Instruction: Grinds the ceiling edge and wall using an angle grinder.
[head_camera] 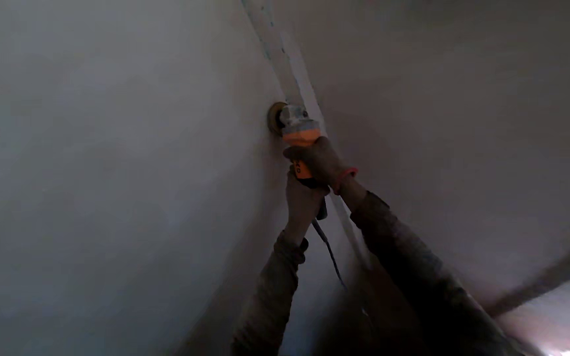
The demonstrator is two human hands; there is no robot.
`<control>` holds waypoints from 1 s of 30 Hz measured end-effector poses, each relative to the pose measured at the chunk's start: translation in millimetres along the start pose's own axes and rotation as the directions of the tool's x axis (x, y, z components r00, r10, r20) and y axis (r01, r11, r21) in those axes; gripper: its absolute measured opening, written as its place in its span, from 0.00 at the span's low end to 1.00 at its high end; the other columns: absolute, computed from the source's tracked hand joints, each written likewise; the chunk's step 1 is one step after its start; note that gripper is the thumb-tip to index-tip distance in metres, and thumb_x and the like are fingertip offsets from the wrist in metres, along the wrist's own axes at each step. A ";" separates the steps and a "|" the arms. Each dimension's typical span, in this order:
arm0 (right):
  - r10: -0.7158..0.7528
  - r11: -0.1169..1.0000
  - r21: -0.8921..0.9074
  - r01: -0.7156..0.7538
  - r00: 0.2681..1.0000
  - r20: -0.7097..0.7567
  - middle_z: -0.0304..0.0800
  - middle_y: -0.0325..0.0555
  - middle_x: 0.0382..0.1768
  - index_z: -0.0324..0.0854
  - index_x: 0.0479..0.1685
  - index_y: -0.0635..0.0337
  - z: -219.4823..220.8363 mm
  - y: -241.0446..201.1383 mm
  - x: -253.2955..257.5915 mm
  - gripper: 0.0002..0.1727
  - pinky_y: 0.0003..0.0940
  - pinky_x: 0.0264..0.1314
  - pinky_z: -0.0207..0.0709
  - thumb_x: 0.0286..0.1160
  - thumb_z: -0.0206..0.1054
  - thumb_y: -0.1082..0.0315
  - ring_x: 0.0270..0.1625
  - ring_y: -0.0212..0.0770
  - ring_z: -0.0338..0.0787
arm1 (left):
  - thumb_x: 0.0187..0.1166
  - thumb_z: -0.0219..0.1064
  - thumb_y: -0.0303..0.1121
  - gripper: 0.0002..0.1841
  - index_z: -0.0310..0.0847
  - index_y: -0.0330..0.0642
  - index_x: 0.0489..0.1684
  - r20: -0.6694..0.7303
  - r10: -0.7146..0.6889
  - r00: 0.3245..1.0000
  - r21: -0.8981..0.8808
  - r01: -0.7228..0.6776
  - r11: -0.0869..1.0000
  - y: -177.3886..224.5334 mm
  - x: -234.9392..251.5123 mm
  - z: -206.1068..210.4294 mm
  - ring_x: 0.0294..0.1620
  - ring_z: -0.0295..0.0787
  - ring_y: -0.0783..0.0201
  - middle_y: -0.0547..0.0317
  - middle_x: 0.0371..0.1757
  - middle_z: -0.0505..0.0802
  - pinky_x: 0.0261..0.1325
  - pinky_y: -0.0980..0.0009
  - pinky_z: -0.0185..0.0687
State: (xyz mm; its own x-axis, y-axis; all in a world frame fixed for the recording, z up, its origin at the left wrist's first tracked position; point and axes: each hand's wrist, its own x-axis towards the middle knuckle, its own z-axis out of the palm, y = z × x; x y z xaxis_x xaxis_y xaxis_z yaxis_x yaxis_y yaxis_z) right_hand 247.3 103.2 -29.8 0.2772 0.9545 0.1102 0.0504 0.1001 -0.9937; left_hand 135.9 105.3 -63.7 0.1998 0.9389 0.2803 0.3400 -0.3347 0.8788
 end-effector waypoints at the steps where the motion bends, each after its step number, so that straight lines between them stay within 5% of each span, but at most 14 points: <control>1: -0.032 0.998 -0.056 0.033 0.999 0.016 0.89 0.48 0.40 0.78 0.63 0.55 2.8 -1.3 0.6 0.38 0.46 0.36 0.84 0.58 0.82 0.41 0.37 0.44 0.89 | 0.47 0.86 0.27 0.44 0.70 0.31 0.71 -0.058 0.029 0.998 -0.031 -0.031 0.999 1.6 -0.2 -1.5 0.49 0.90 0.58 0.44 0.50 0.89 0.53 0.61 0.89; 5: -0.261 0.952 -0.126 0.280 0.953 0.153 0.90 0.46 0.34 0.82 0.55 0.55 16.1 -39.1 -13.4 0.30 0.42 0.30 0.86 0.59 0.84 0.46 0.32 0.41 0.90 | 0.46 0.84 0.21 0.44 0.68 0.27 0.71 -0.290 0.148 0.945 -0.096 -0.183 0.978 9.5 -9.4 -7.4 0.50 0.88 0.64 0.46 0.51 0.88 0.55 0.68 0.87; 8: -0.180 0.976 -0.098 0.197 0.971 0.155 0.79 0.44 0.30 0.80 0.50 0.65 4.7 -70.8 -51.9 0.18 0.29 0.30 0.73 0.70 0.79 0.63 0.28 0.32 0.78 | 0.47 0.82 0.19 0.40 0.69 0.26 0.67 -0.255 0.197 0.947 -0.095 -0.227 0.969 19.9 -7.8 -19.7 0.45 0.88 0.66 0.48 0.46 0.88 0.49 0.70 0.88; 9: -0.167 0.982 -0.066 0.176 0.979 0.115 0.81 0.42 0.30 0.80 0.50 0.63 6.6 -72.1 -44.4 0.20 0.28 0.30 0.76 0.69 0.79 0.60 0.28 0.31 0.80 | 0.48 0.83 0.19 0.39 0.70 0.28 0.67 -0.207 0.192 0.959 -0.060 -0.209 0.976 26.0 -4.8 -26.5 0.43 0.88 0.65 0.48 0.44 0.88 0.47 0.69 0.88; 12: -0.103 0.990 0.095 0.101 0.995 0.018 0.91 0.50 0.38 0.81 0.57 0.61 24.3 -65.1 2.1 0.32 0.46 0.40 0.88 0.60 0.82 0.49 0.37 0.44 0.92 | 0.49 0.87 0.24 0.39 0.73 0.34 0.67 -0.097 0.125 0.987 0.094 -0.116 0.989 37.3 7.0 -43.7 0.40 0.90 0.61 0.50 0.41 0.90 0.44 0.62 0.90; 15: -0.136 0.985 0.113 0.131 0.990 0.031 0.89 0.50 0.34 0.81 0.58 0.56 29.7 -59.4 -2.9 0.34 0.45 0.27 0.85 0.59 0.82 0.43 0.29 0.46 0.90 | 0.47 0.87 0.25 0.37 0.75 0.33 0.63 -0.162 0.100 0.982 0.130 -0.079 0.988 41.6 4.0 -47.2 0.39 0.90 0.62 0.50 0.39 0.90 0.43 0.63 0.89; 18: -0.331 0.944 0.050 0.327 0.934 0.136 0.90 0.48 0.31 0.83 0.53 0.56 36.1 -68.6 -16.1 0.27 0.43 0.24 0.84 0.61 0.82 0.48 0.27 0.44 0.90 | 0.46 0.83 0.20 0.35 0.73 0.26 0.60 -0.325 0.252 0.912 0.020 -0.260 0.965 35.6 -3.6 -43.0 0.41 0.86 0.65 0.49 0.41 0.86 0.45 0.69 0.86; 20: -0.306 0.948 -0.035 0.316 0.936 0.172 0.90 0.47 0.33 0.84 0.50 0.56 36.4 -93.6 -23.1 0.24 0.45 0.31 0.86 0.59 0.85 0.53 0.31 0.44 0.91 | 0.48 0.81 0.18 0.32 0.74 0.28 0.57 -0.342 0.315 0.885 -0.035 -0.347 0.937 36.0 -0.4 -43.1 0.38 0.87 0.69 0.53 0.38 0.87 0.41 0.72 0.88; 24: -0.238 0.967 0.101 0.232 0.970 0.044 0.92 0.48 0.40 0.82 0.56 0.61 35.2 -86.6 22.3 0.31 0.45 0.44 0.91 0.58 0.85 0.50 0.40 0.42 0.94 | 0.53 0.88 0.32 0.39 0.74 0.38 0.70 -0.160 0.206 0.965 0.204 -0.172 0.964 46.2 17.6 -57.3 0.45 0.89 0.59 0.50 0.46 0.91 0.47 0.58 0.89; 26: -0.167 0.959 0.226 0.171 0.985 -0.034 0.92 0.48 0.44 0.80 0.63 0.59 32.2 -71.4 37.0 0.34 0.45 0.46 0.90 0.61 0.83 0.49 0.43 0.43 0.93 | 0.53 0.88 0.34 0.38 0.76 0.42 0.69 -0.073 0.108 0.991 0.244 -0.087 0.966 51.2 24.0 -59.4 0.40 0.91 0.56 0.49 0.44 0.92 0.41 0.54 0.90; 28: -0.176 0.957 0.223 0.187 0.982 -0.068 0.92 0.47 0.44 0.82 0.62 0.56 28.9 -50.3 45.7 0.34 0.46 0.42 0.90 0.62 0.80 0.43 0.41 0.43 0.93 | 0.54 0.88 0.30 0.37 0.75 0.39 0.67 -0.054 0.042 0.998 0.208 -0.030 0.978 57.3 21.7 -53.7 0.34 0.91 0.55 0.47 0.40 0.92 0.35 0.56 0.90; 30: -0.218 0.961 0.175 0.216 0.976 -0.008 0.92 0.49 0.41 0.79 0.64 0.55 25.4 -48.5 27.7 0.33 0.46 0.36 0.90 0.65 0.79 0.44 0.37 0.44 0.93 | 0.53 0.87 0.26 0.38 0.73 0.35 0.68 -0.127 0.066 0.990 0.143 -0.048 0.989 55.4 10.1 -44.2 0.37 0.91 0.58 0.47 0.41 0.91 0.39 0.59 0.91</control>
State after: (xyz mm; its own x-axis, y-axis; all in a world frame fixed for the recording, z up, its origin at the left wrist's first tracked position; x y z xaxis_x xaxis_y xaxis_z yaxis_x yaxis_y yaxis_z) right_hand 228.1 131.9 20.9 0.2677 0.9074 0.3240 -0.0597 0.3512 -0.9344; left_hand 116.2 99.8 5.0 0.1040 0.9172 0.3847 0.4579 -0.3875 0.8001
